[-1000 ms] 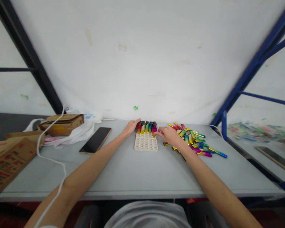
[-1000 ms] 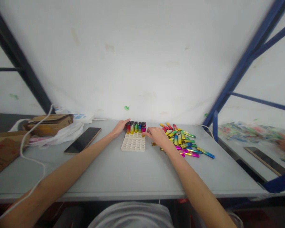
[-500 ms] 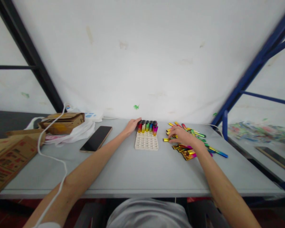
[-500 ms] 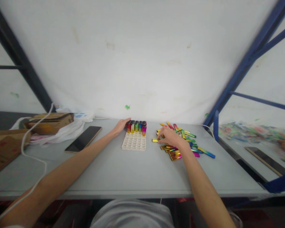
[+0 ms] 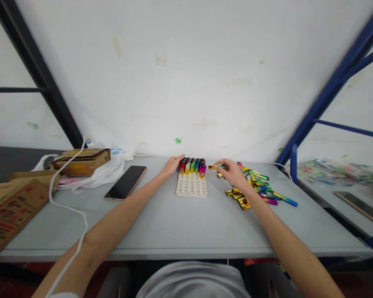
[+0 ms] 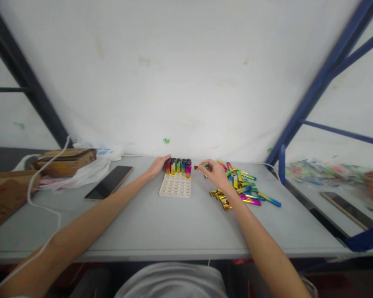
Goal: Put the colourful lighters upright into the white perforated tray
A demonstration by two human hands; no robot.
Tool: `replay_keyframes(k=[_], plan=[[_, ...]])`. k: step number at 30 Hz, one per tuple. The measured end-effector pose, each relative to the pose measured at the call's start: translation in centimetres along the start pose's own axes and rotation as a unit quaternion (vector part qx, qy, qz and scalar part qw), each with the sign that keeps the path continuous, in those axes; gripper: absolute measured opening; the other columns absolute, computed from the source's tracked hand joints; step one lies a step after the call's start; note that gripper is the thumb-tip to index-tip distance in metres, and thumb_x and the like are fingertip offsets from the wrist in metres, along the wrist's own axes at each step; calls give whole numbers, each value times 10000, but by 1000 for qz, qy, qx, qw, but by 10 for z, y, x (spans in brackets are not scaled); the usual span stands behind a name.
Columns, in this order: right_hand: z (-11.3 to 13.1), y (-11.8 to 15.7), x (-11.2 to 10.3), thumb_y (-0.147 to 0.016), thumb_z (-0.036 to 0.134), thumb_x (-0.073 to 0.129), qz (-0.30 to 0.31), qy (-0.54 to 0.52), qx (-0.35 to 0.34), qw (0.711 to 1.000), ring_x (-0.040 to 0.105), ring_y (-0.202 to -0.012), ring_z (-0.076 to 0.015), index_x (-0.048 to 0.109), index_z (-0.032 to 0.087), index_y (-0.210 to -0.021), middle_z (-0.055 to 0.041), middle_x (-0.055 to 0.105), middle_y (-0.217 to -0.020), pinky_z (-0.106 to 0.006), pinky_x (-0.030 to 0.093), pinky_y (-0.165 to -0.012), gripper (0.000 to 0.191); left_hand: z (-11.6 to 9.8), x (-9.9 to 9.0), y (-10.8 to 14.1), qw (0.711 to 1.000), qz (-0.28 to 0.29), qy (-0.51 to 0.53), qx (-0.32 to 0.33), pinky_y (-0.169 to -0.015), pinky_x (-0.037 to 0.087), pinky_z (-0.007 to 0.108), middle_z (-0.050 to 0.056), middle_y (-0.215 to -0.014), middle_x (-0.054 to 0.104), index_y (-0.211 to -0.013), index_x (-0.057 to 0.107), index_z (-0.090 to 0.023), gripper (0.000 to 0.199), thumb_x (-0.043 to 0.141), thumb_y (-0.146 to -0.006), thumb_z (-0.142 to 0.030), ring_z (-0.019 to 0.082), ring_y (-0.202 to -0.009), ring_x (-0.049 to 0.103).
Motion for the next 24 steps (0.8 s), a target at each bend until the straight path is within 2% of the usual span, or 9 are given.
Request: replay_keyframes(k=[3,6,8,11,13,16,19,24], plan=[[-1,0,6,-816,654,672,-23,-127,46,991,455,-552,-136,692,181,-901,25,536,-616,-267,340,-524,481,-3,-1,2,1000,2,-5,1,-633,301,313,-5,-523,498,-519,504,-212,568,502,-754,-729,176,-602,452],[2,2,13,-844,705,610,-35,-235,70,969,489,-580,-134,607,193,-785,21,521,-639,-263,399,-553,516,-5,-2,4,1000,2,-10,5,-634,290,315,-5,-516,489,-522,496,-214,566,495,-759,-728,178,-605,442],[7,5,18,-864,733,558,-16,-290,77,954,526,-605,-138,561,203,-782,7,550,-687,-270,450,-582,537,-6,-1,5,1000,4,-11,6,-637,295,315,-2,-517,494,-527,503,-213,567,490,-763,-728,179,-610,442],[20,10,30,-880,729,542,60,-340,73,936,556,-613,-141,547,213,-855,7,568,-721,-282,486,-599,516,-5,-1,4,1000,8,-12,4,-643,311,314,1,-521,509,-525,518,-210,570,485,-765,-726,182,-612,455],[28,13,37,-879,716,558,101,-342,66,932,520,-567,-130,548,222,-905,37,518,-675,-274,470,-569,495,-5,-1,3,1000,7,-15,5,-644,315,314,0,-515,507,-517,518,-210,568,486,-765,-720,182,-609,459],[34,17,48,-858,726,578,107,-326,78,936,348,-471,-93,522,230,-871,83,365,-603,-233,341,-460,499,-5,-2,3,1000,6,-16,10,-639,311,314,-5,-507,495,-511,511,-211,569,487,-770,-716,180,-603,454],[35,19,56,-879,748,513,72,-284,92,952,244,-456,-87,453,233,-754,88,278,-570,-229,232,-428,533,-5,-1,3,1000,6,-17,10,-625,292,315,-12,-498,463,-505,484,-216,570,489,-770,-720,172,-587,431],[38,25,54,-906,660,482,-28,-125,50,990,302,-501,-108,360,228,-567,51,298,-516,-263,232,-481,563,-3,0,2,1000,6,-13,11,-632,302,311,-6,-530,480,-523,491,-212,567,486,-769,-723,172,-605,433]])
Point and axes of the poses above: each hand's wrist, its own y-axis away from the middle knuckle, its own x-axis out of the palm, z = x × y, the point moved 4 cm from there along -y, towards the middle knuckle
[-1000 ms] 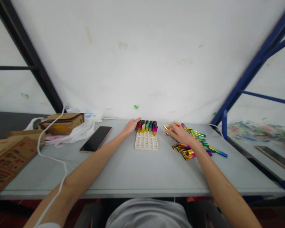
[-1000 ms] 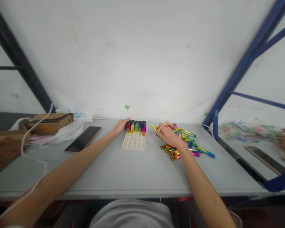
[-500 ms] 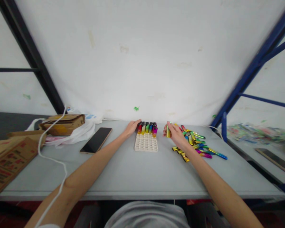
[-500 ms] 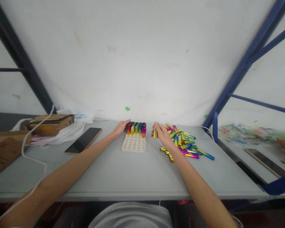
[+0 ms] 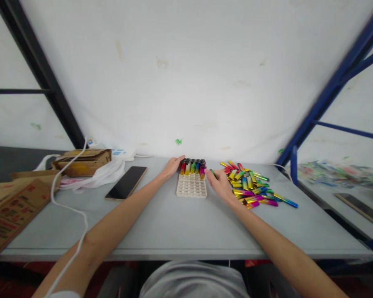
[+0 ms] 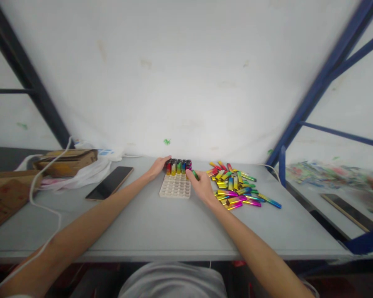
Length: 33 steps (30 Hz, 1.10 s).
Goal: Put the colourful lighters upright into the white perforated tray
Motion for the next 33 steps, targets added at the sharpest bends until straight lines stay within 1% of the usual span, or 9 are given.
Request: replay_keyframes(k=[3,8,12,14,18,21,25,27,33], plan=[[0,2,-3,-876,585,492,-39,55,-6,998,292,-512,-112,312,236,-522,44,280,-502,-272,206,-499,528,0,0,0,1000,-1,1,-3,-636,309,309,-8,-529,475,-534,490,-212,565,485,-769,-726,171,-607,429],[-3,0,0,-875,497,458,-18,43,-10,999,343,-515,-128,367,234,-544,34,366,-493,-272,229,-501,432,-1,0,1,1000,-1,6,-1,-634,318,305,-10,-532,476,-534,476,-215,561,492,-763,-728,172,-615,433],[-2,0,2,-904,524,459,-14,60,-25,998,373,-511,-131,374,232,-557,35,386,-500,-275,266,-512,462,-2,0,2,1000,-2,8,-2,-628,316,307,-15,-512,455,-518,469,-221,564,493,-748,-735,171,-599,421],[2,1,2,-937,558,457,3,56,-38,998,405,-526,-139,430,230,-627,37,415,-525,-271,298,-517,452,-3,0,2,1000,-4,1,-1,-626,310,309,-16,-500,447,-509,470,-221,567,489,-755,-732,170,-591,415],[13,2,-1,-989,607,423,79,11,-53,995,471,-516,-152,536,252,-924,39,525,-615,-276,376,-514,377,-6,-1,4,1000,1,-8,6,-631,310,313,-12,-501,462,-506,476,-219,577,474,-772,-731,174,-594,424],[23,0,-8,-1014,596,387,115,-1,-82,990,550,-569,-155,556,244,-971,7,611,-719,-289,460,-587,393,-8,-1,5,1000,1,-6,9,-636,310,313,-14,-503,460,-511,468,-222,572,475,-774,-730,180,-607,430],[34,-11,-17,-991,560,485,78,74,-169,980,634,-859,-203,663,200,-961,-76,658,-919,-314,513,-757,402,-7,0,5,1000,3,-5,13,-642,313,313,-12,-508,469,-511,477,-218,578,467,-794,-721,179,-610,435],[35,-20,-17,-978,544,520,71,100,-184,975,637,-869,-208,690,194,-988,-82,672,-936,-322,516,-767,389,-7,1,5,1000,5,-4,11,-640,315,314,-11,-506,471,-511,484,-215,581,464,-798,-720,178,-607,435],[35,-48,-7,-952,452,595,121,136,-191,965,666,-799,-191,690,200,-1061,-44,736,-884,-323,518,-778,291,-4,1,4,1000,-2,-6,4,-616,295,312,-10,-489,463,-508,497,-213,580,468,-789,-721,178,-607,435]])
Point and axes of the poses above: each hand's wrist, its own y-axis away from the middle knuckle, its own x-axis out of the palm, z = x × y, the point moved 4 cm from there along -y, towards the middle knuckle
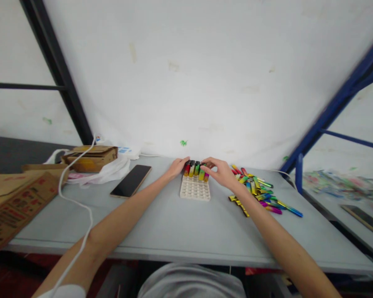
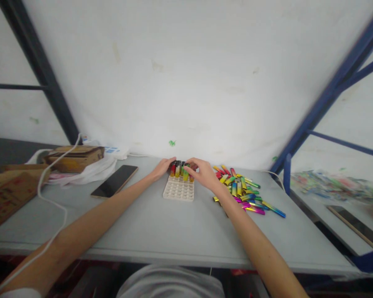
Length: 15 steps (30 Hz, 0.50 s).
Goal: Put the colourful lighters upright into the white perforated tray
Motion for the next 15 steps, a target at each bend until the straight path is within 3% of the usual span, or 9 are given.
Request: replay_keyframes(k=[4,7,10,15], plan=[[-2,-14,9,-944,380,637,14,98,-64,993,636,-893,-230,700,213,-1008,-71,733,-926,-391,486,-895,190,-1,-1,0,1000,-3,-7,8,-607,282,321,-11,-475,436,-488,463,-220,571,462,-797,-700,171,-582,414],[-7,-17,16,-925,341,676,5,147,-103,984,579,-1054,-275,723,214,-980,-113,704,-1071,-453,446,-990,147,-3,-1,0,1000,2,-7,17,-614,287,322,-10,-484,440,-493,469,-220,559,457,-796,-690,171,-584,419],[-14,-16,20,-911,323,697,-13,160,-106,981,522,-1154,-297,744,231,-990,-125,640,-1209,-486,440,-1015,131,-3,0,0,1000,2,-12,13,-614,291,320,-5,-494,467,-504,499,-215,565,451,-804,-692,176,-597,440],[-22,-16,21,-913,356,704,1,160,-104,982,528,-1170,-280,757,228,-978,-117,613,-1222,-476,413,-1055,153,-1,0,0,1000,-1,-18,11,-613,292,317,0,-492,481,-508,522,-210,583,443,-809,-703,181,-611,453]])
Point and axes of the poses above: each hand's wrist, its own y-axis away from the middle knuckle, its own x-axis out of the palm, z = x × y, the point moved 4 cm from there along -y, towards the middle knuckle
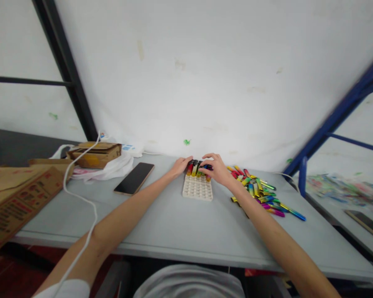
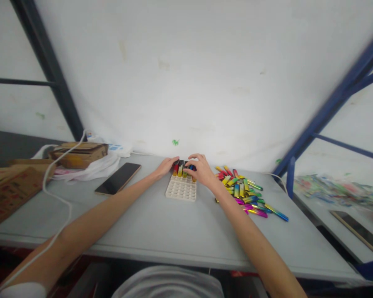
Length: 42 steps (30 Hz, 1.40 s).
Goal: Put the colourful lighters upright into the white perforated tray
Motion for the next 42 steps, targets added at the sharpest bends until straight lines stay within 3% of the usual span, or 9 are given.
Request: replay_keyframes(k=[8,12,16,21,25,29,36,39,42], plan=[[-9,-1,-14,-934,379,674,-31,-18,16,999,582,-1125,-264,723,230,-1096,-113,642,-1160,-449,451,-1035,225,-3,0,2,1000,3,7,-8,-624,295,315,-11,-508,449,-517,493,-209,581,435,-774,-728,171,-609,418],[-29,14,-29,-940,415,655,-80,-45,48,995,619,-1082,-253,713,225,-1055,-98,687,-1093,-432,481,-1003,229,-3,0,3,1000,10,13,-14,-632,293,314,-14,-511,446,-525,487,-210,574,446,-780,-723,172,-608,417],[-56,38,-46,-962,419,602,-87,-26,97,991,650,-1026,-245,723,210,-1023,-100,716,-1066,-415,511,-953,249,1,0,1,1000,5,14,-21,-638,309,313,-6,-515,469,-525,500,-210,579,463,-781,-729,184,-628,441],[-91,74,-53,-948,384,587,40,21,147,988,688,-966,-264,761,186,-1008,-119,752,-1022,-426,518,-938,270,3,0,0,1000,5,18,-16,-642,329,309,-1,-521,498,-525,517,-204,591,469,-790,-730,187,-636,462],[-104,97,-44,-930,440,619,151,5,131,980,662,-1109,-293,752,202,-1150,-126,729,-1195,-442,483,-1020,351,3,0,0,1000,3,19,-22,-642,323,310,-5,-533,495,-535,504,-206,580,473,-782,-731,183,-639,453],[-104,101,-41,-927,417,630,184,3,129,974,597,-1230,-298,714,200,-1237,-134,668,-1321,-453,423,-1097,388,2,-1,1,1000,2,13,-22,-643,309,315,-14,-514,450,-526,471,-214,568,472,-771,-727,177,-624,426],[-85,92,-41,-940,400,611,231,41,113,965,639,-962,-272,760,204,-1021,-111,741,-1028,-439,469,-939,259,2,-2,0,1000,1,9,-19,-652,318,317,-11,-512,463,-521,485,-211,572,464,-782,-720,179,-625,437],[-74,88,-44,-996,457,499,183,1,128,975,628,-894,-247,736,204,-1000,-103,730,-971,-403,475,-875,347,2,-1,0,1000,2,9,-20,-641,316,314,-8,-509,470,-522,500,-208,571,467,-782,-715,182,-625,443],[-61,84,-50,-1015,550,410,95,-94,194,972,588,-738,-196,690,195,-947,-58,675,-803,-339,472,-739,457,0,-1,1,1000,0,11,-18,-633,304,310,-10,-517,463,-526,485,-212,572,469,-780,-724,181,-634,438]])
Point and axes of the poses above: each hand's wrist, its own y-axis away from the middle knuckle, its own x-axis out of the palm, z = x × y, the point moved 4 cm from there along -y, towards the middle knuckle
